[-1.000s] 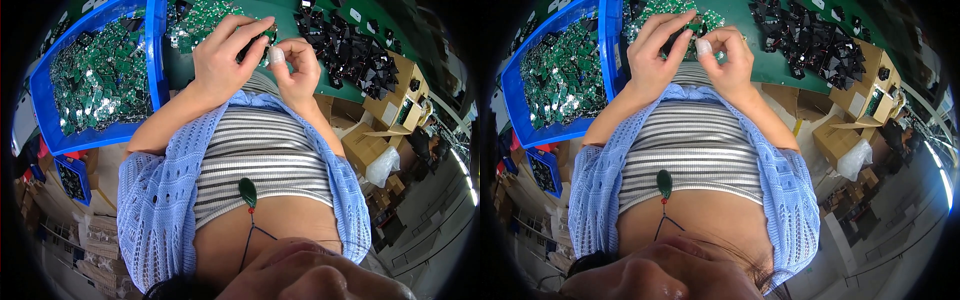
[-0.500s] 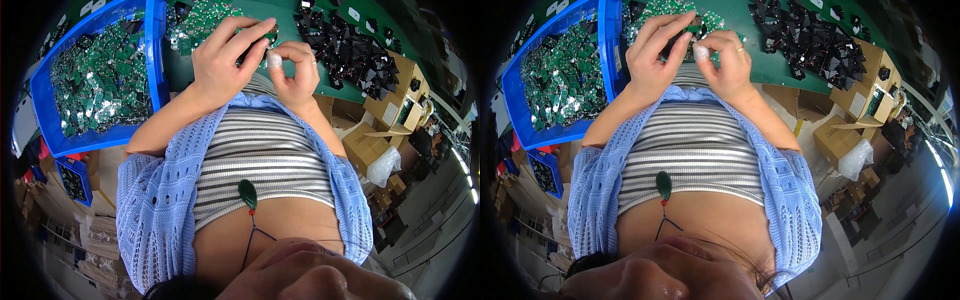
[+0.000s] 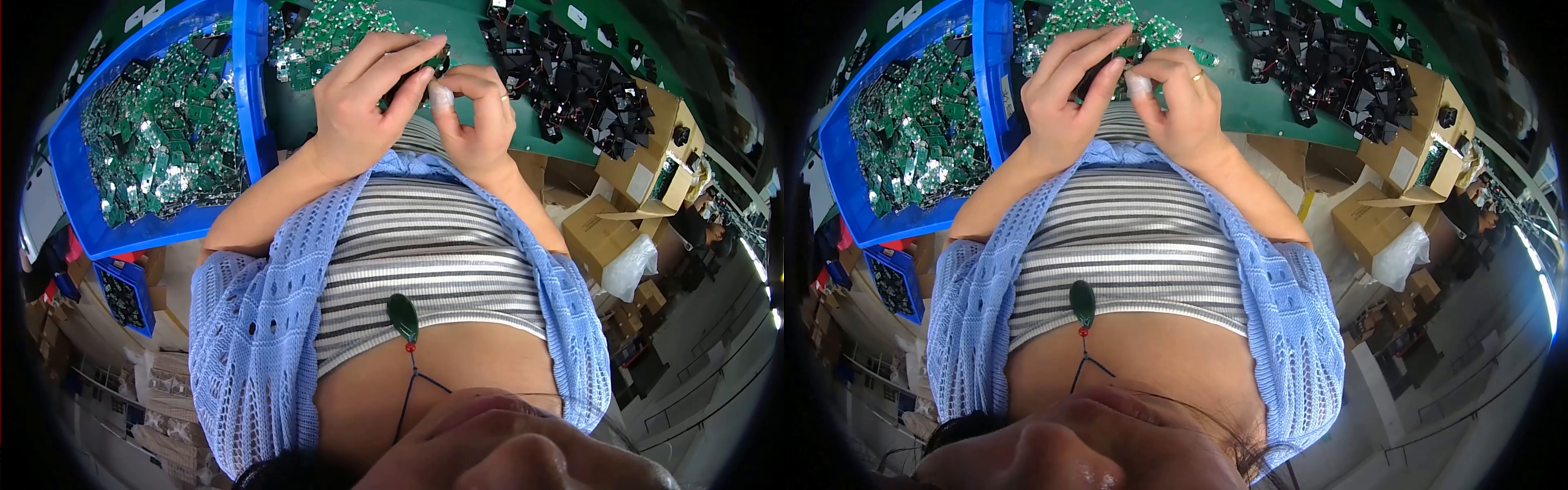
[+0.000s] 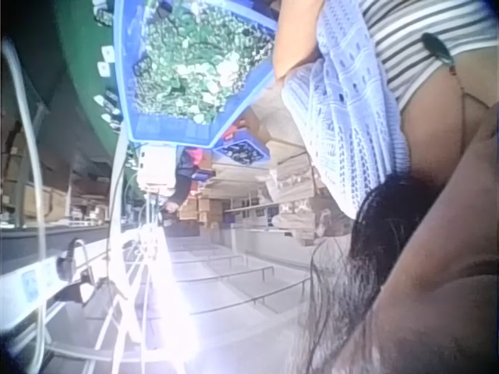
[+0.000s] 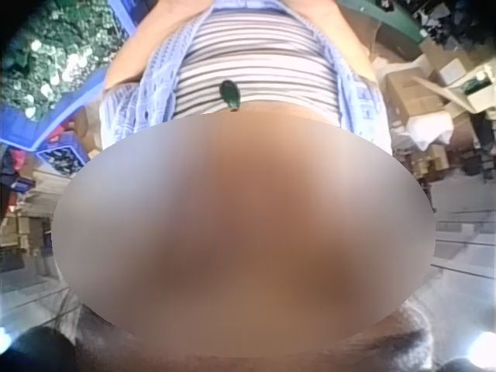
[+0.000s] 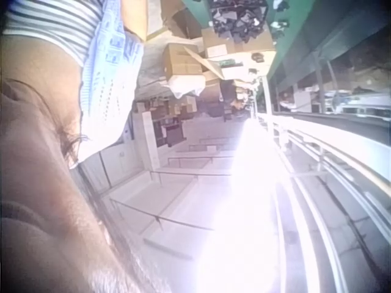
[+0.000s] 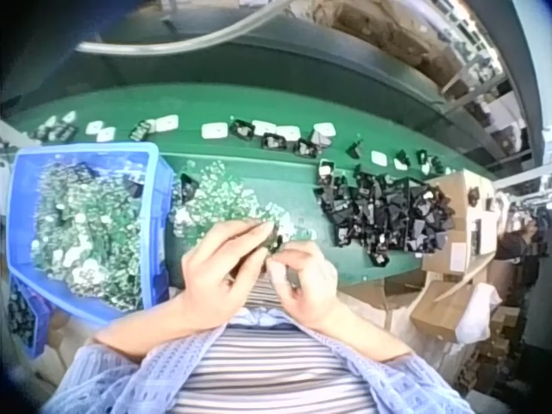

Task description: The person assembles printed circuit boards into plastic enclosures by hand.

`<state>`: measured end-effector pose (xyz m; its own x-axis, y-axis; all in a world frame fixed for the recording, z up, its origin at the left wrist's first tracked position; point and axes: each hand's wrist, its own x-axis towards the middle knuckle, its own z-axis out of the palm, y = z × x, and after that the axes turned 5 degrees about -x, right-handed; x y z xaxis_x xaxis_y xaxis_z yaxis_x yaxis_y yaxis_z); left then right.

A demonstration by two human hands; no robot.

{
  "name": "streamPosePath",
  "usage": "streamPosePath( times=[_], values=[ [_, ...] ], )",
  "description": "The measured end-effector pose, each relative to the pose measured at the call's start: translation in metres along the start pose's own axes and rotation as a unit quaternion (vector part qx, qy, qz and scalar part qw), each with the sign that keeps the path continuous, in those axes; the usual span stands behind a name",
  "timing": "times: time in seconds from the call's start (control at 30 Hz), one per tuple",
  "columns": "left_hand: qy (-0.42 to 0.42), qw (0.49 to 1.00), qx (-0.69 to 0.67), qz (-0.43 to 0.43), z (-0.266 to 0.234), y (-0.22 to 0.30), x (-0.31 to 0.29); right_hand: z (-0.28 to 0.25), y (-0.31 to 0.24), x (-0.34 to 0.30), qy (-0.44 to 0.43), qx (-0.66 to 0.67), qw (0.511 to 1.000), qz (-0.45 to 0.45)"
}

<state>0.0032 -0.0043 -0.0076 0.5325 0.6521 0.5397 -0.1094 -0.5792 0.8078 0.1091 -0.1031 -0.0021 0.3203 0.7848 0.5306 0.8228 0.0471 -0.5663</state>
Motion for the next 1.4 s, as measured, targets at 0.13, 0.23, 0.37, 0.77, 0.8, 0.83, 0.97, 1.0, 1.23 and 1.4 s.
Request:
streamPosePath(
  times=[0.13,0.23,0.37,0.77,0.8,0.83,0.97,1.0,1.23,1.4],
  values=[
    [-0.031,0.993,-0.053,-0.101,-0.003,-0.001,-0.005,0.0,0.008,-0.002,-0.025,0.044,0.999,0.014],
    [-0.038,0.988,-0.066,-0.137,-0.006,0.004,-0.005,-0.001,0.009,-0.005,-0.052,0.051,0.997,-0.003],
    [-0.049,0.984,-0.093,-0.143,-0.005,0.004,-0.004,-0.003,-0.002,-0.009,-0.064,0.31,0.907,0.277],
    [-0.062,0.98,-0.087,-0.167,-0.003,-0.009,-0.01,0.008,-0.001,-0.007,-0.035,0.419,0.818,0.391],
    [-0.067,0.945,-0.16,-0.277,-0.005,-0.008,-0.01,0.007,0.001,-0.006,-0.015,0.388,0.837,0.387],
    [-0.071,0.893,-0.229,-0.382,-0.007,-0.008,-0.01,0.006,0.001,-0.007,-0.015,0.389,0.836,0.386],
    [-0.072,0.767,-0.387,-0.507,-0.011,-0.013,-0.009,-0.001,-0.009,-0.009,-0.034,0.408,0.835,0.367],
    [-0.09,0.754,-0.387,-0.523,-0.014,-0.017,-0.008,-0.002,-0.01,-0.009,-0.085,0.378,0.854,0.348],
    [-0.122,0.748,-0.398,-0.516,-0.018,-0.018,-0.007,-0.006,-0.005,0.002,-0.087,-0.008,0.995,0.045],
    [-0.083,0.807,-0.327,-0.484,-0.018,-0.003,-0.006,-0.002,0.005,0.0,-0.064,0.009,0.998,0.002]
  ],
)
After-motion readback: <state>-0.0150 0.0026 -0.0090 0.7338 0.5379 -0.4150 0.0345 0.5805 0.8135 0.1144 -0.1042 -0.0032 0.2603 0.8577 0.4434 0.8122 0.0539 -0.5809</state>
